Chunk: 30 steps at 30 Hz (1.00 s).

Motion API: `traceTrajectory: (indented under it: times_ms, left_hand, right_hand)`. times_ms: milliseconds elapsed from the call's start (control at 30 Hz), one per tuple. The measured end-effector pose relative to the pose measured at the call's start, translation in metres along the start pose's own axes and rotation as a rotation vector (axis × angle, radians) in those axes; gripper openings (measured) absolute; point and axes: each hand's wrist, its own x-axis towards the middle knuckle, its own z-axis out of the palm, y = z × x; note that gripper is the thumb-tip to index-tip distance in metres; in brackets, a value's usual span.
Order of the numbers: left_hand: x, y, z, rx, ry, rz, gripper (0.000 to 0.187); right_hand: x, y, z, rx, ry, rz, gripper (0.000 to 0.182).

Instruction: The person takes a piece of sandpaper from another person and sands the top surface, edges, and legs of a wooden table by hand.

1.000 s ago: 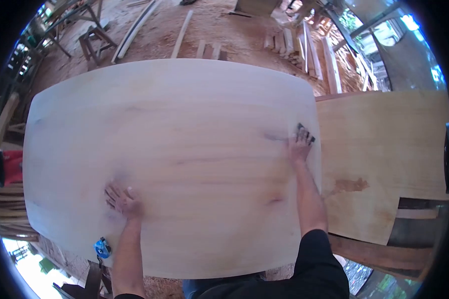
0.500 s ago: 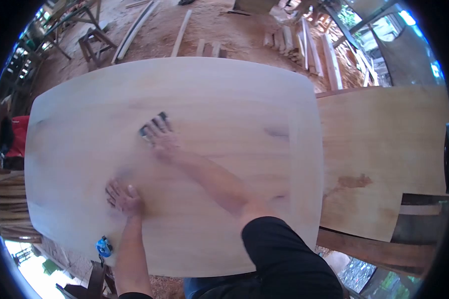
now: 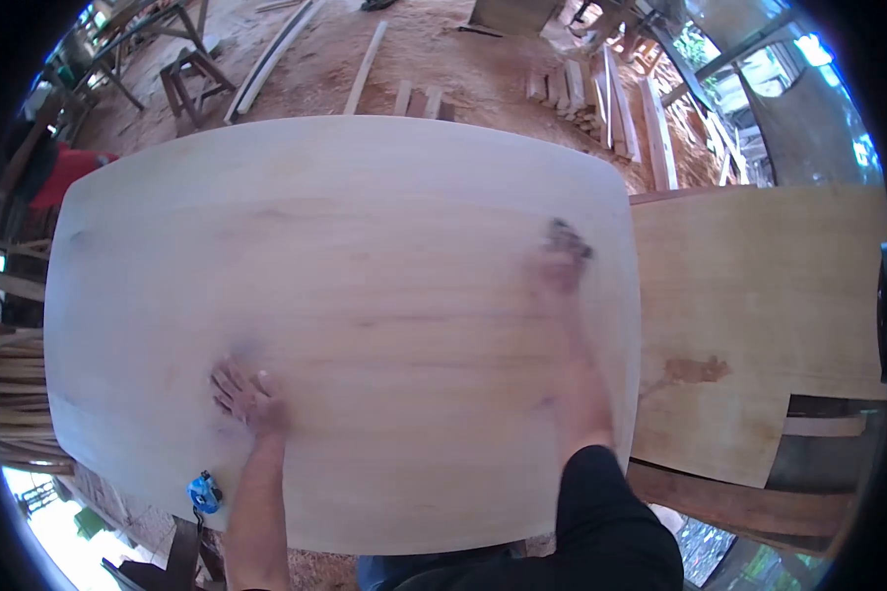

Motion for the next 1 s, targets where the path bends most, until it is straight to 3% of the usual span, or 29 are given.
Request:
traceTrajectory:
  times_ms: [67,167,267,367,433,467,500,600,700,800,833,867,900,1000]
  left_hand:
    - [0.000,0.001,-0.001,-0.010,0.010,0.003,0.071]
    - [0.002,0.005,-0.011,-0.033,-0.019,0.001,0.071]
    - [0.003,0.005,-0.009,-0.017,-0.017,0.007,0.071]
    - [0.001,0.002,-0.009,0.002,-0.038,0.013,0.070]
    - [0.001,0.004,-0.011,0.003,-0.024,0.010,0.070]
    - [0.001,0.003,-0.009,0.002,-0.007,0.019,0.070]
    - [0.000,0.003,-0.007,0.003,0.007,0.027,0.070]
    - [-0.001,0.001,-0.002,0.002,0.017,0.020,0.070]
    - [0.000,0.000,0.001,0.026,0.021,0.016,0.070]
    - [-0.001,-0.006,0.009,0.025,0.039,0.012,0.070]
    - [0.001,-0.006,0.005,0.018,0.028,0.000,0.070]
    - [0.001,-0.001,0.000,0.009,0.012,-0.010,0.070]
    - [-0.001,0.001,-0.002,-0.001,-0.006,-0.016,0.070]
    - [0.000,0.001,-0.001,-0.014,0.014,-0.016,0.069]
  right_hand:
    - [-0.049,-0.142,-0.008,0.240,0.094,-0.249,0.059]
    - [-0.117,-0.356,-0.046,0.613,-0.019,-0.584,0.056]
    - [-0.138,-0.448,-0.089,0.594,-0.302,-0.857,0.055]
    - [-0.128,-0.392,-0.077,0.467,-0.264,-0.840,0.054]
    - [-0.123,-0.282,-0.017,0.861,-0.048,-0.612,0.060]
    - [-0.115,-0.215,-0.040,0.554,-0.054,-0.492,0.066]
    - [-0.115,-0.144,-0.034,0.442,-0.043,-0.393,0.065]
    - [-0.116,0.082,-0.018,0.317,0.113,-0.109,0.060]
    - [-0.107,0.197,-0.016,0.078,-0.147,0.263,0.058]
    - [-0.105,0.147,0.018,-0.104,-0.117,0.269,0.061]
    - [-0.112,0.108,0.024,0.037,0.005,0.074,0.062]
    - [-0.125,0.053,0.025,0.174,0.123,-0.117,0.063]
    - [-0.132,-0.026,-0.002,0.089,0.133,-0.150,0.058]
    - [-0.168,-0.242,-0.036,0.381,0.015,-0.372,0.062]
